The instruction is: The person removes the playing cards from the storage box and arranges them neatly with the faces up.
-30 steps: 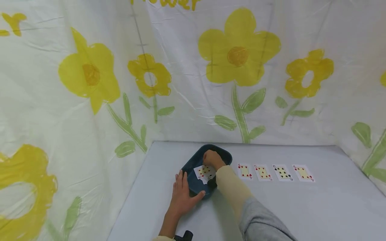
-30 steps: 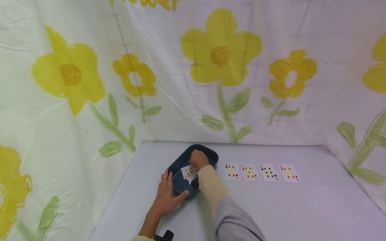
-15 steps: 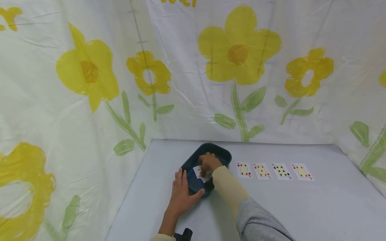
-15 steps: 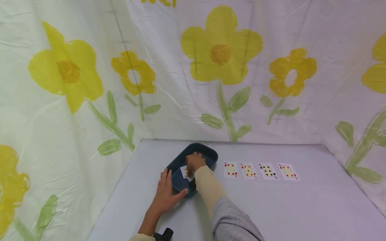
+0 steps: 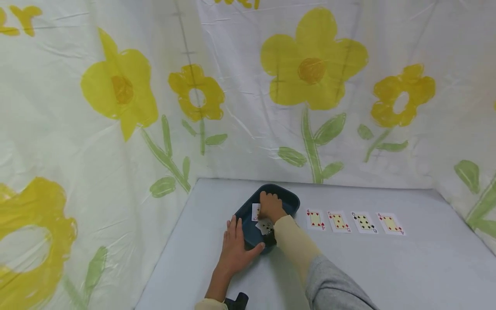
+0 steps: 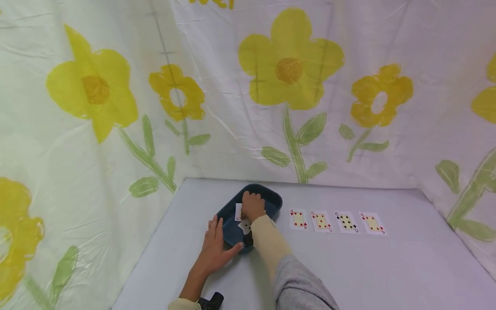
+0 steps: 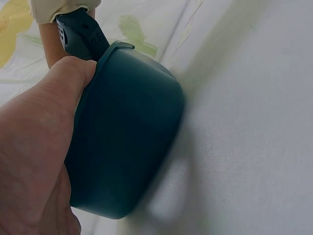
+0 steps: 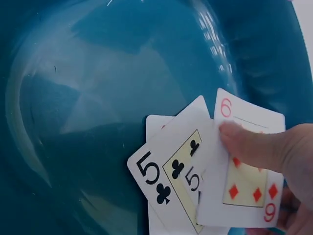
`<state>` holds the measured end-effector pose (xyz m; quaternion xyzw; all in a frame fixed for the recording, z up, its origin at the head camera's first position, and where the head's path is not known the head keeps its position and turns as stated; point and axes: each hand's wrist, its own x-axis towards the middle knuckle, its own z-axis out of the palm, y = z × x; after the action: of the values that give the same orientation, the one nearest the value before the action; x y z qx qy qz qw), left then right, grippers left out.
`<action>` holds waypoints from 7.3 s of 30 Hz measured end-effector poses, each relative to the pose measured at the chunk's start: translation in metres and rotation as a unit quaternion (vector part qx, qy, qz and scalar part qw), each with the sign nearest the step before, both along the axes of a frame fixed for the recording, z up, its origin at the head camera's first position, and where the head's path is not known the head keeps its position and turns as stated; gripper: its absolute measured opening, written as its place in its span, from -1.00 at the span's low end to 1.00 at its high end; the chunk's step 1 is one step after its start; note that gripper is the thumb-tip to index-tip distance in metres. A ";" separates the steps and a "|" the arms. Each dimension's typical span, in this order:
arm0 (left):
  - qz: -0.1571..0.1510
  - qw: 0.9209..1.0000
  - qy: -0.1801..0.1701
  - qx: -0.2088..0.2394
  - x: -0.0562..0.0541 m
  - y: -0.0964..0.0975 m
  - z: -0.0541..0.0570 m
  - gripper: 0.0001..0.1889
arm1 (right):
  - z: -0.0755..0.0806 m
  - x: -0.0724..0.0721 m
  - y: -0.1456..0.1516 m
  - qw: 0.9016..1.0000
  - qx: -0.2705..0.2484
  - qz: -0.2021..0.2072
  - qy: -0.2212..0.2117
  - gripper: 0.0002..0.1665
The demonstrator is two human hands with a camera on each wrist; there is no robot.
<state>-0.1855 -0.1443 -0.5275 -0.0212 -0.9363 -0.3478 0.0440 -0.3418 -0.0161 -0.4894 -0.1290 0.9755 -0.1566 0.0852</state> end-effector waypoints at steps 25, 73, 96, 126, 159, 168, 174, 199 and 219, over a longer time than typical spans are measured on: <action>-0.002 1.000 0.004 -0.024 0.001 0.000 0.001 0.19 | 0.015 -0.005 0.026 0.974 -0.187 -0.058 -0.113 -0.41; 0.000 1.000 0.000 -0.017 -0.004 0.001 0.001 0.17 | -0.004 0.079 0.187 0.912 -0.348 -0.192 -0.097 -0.59; -0.001 1.000 -0.007 -0.017 -0.004 0.001 0.002 0.18 | -0.035 0.104 0.193 0.953 -0.227 -0.194 -0.056 -0.57; -0.001 1.000 -0.014 -0.013 -0.001 0.002 0.008 0.17 | -0.039 0.108 0.191 0.974 -0.105 -0.203 -0.001 -0.24; -0.002 1.000 -0.005 -0.014 0.000 0.000 0.001 0.19 | 0.043 0.020 0.100 0.995 -0.102 0.006 0.014 -0.85; 0.000 1.000 -0.007 -0.019 -0.005 -0.001 0.002 0.19 | 0.037 -0.008 0.072 0.997 -0.071 0.021 -0.039 -0.88; -0.002 1.000 -0.009 -0.016 -0.003 0.000 0.002 0.19 | 0.029 -0.012 0.060 0.994 -0.069 -0.008 -0.089 -0.67; -0.003 1.000 -0.011 -0.011 0.000 0.001 0.002 0.19 | 0.011 0.005 0.037 0.998 0.027 0.001 -0.051 -0.16; 0.001 1.000 -0.005 -0.018 0.000 0.001 0.000 0.19 | 0.013 -0.011 0.049 0.993 0.036 0.015 -0.112 -0.33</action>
<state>-0.1855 -0.1437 -0.5277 -0.0196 -0.9427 -0.3308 0.0395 -0.3526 0.0325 -0.4764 -0.1217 0.9628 -0.1333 0.2010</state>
